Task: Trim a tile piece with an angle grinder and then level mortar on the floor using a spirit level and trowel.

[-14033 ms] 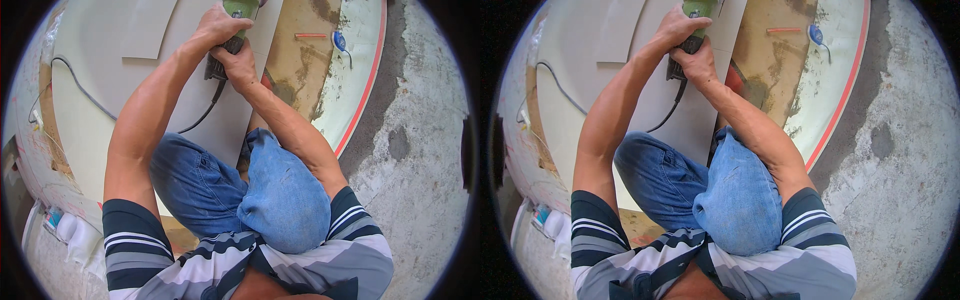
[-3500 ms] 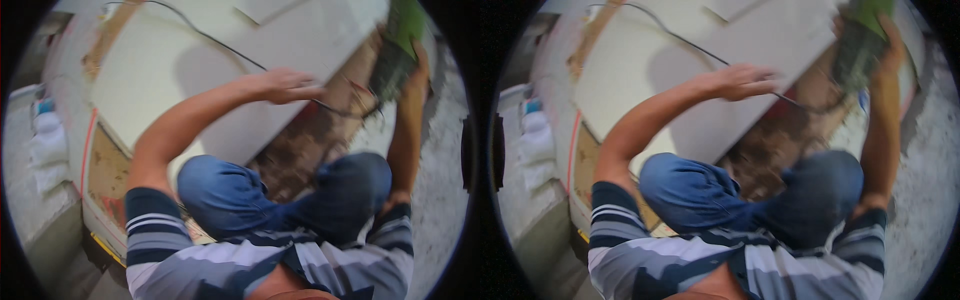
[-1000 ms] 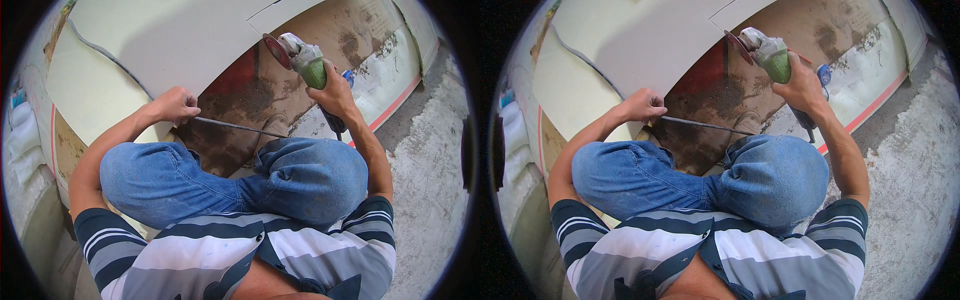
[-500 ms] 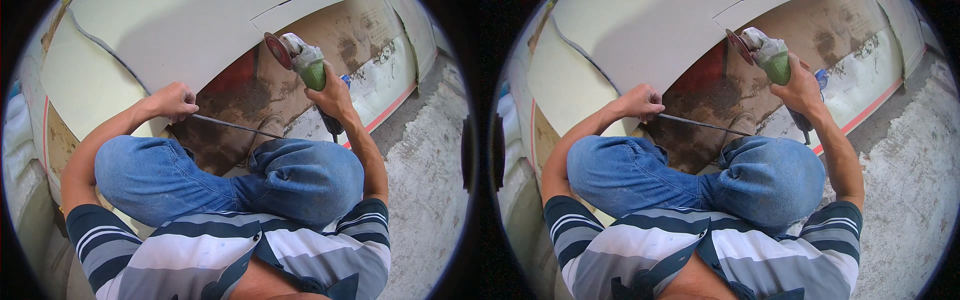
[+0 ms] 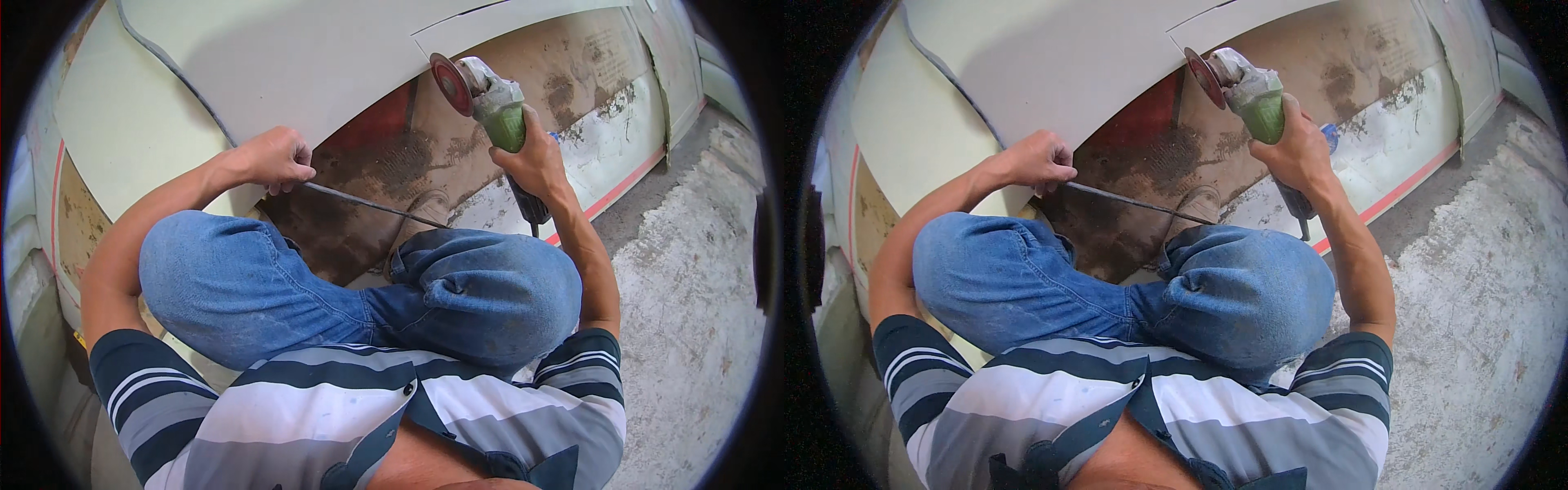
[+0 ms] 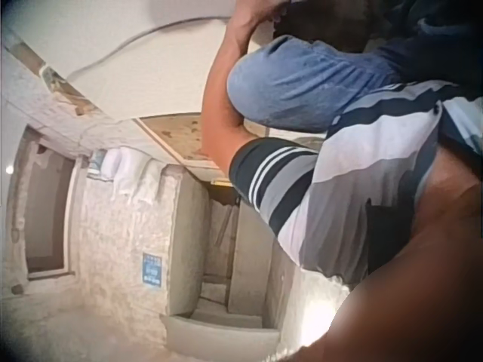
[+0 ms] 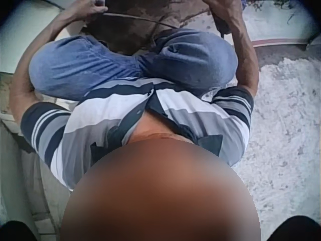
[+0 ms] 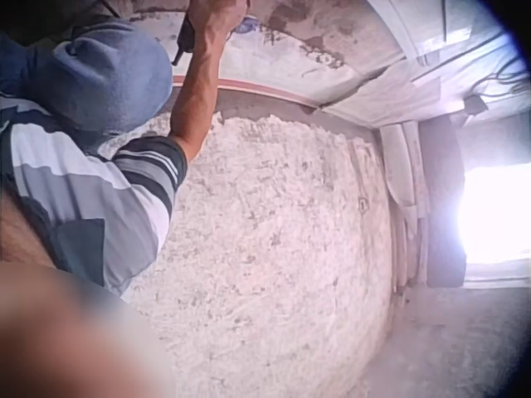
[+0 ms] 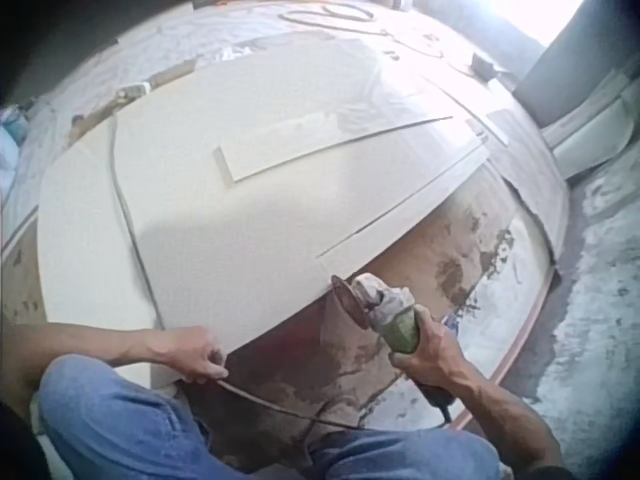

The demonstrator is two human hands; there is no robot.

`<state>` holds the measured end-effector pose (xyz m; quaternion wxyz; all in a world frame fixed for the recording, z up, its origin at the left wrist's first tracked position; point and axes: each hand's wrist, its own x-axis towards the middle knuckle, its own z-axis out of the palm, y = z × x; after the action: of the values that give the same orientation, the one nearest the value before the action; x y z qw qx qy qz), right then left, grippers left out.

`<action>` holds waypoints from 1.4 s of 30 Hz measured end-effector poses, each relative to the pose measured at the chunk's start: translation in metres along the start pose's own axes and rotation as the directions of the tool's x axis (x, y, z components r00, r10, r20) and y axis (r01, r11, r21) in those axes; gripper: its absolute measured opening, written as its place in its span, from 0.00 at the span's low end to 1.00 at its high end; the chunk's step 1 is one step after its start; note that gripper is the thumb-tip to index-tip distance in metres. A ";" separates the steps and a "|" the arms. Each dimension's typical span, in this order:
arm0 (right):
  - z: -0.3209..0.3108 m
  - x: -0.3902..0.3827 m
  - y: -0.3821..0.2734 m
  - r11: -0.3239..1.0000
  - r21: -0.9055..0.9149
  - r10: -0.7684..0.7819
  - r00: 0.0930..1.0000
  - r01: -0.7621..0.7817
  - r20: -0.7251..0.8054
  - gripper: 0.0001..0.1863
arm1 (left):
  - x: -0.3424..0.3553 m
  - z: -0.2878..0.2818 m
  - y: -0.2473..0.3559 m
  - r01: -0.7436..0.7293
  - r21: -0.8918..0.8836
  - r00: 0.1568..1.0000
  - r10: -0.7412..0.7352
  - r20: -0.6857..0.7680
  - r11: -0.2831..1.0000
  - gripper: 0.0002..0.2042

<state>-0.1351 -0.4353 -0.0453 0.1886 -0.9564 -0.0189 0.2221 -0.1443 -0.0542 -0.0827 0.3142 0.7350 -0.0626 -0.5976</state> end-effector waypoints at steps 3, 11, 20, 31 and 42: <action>-0.001 0.002 -0.002 1.000 0.004 0.022 1.000 -0.022 0.016 0.40 | 0.000 0.000 0.001 -0.003 0.009 1.000 0.003 0.007 1.000 0.09; -0.005 0.004 -0.008 1.000 -0.014 0.006 1.000 -0.005 0.010 0.39 | 0.000 0.001 -0.002 -0.014 -0.012 1.000 0.014 -0.004 1.000 0.09; -0.007 0.008 -0.012 0.999 -0.031 0.020 1.000 -0.019 0.015 0.38 | -0.003 -0.001 0.002 -0.016 0.002 1.000 0.016 -0.004 1.000 0.09; -0.009 0.013 -0.018 1.000 -0.025 0.019 1.000 -0.018 0.007 0.38 | -0.002 -0.001 0.000 -0.032 0.006 0.999 0.032 -0.001 0.999 0.09; -0.013 0.016 -0.023 0.999 -0.026 0.039 0.999 -0.038 0.031 0.39 | 0.000 0.001 -0.004 -0.034 -0.031 0.999 0.033 -0.016 0.999 0.09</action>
<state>-0.1141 -0.4162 -0.0327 0.1720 -0.9552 -0.0063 0.2406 -0.1461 -0.0518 -0.0849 0.3361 0.7336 -0.0632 -0.5873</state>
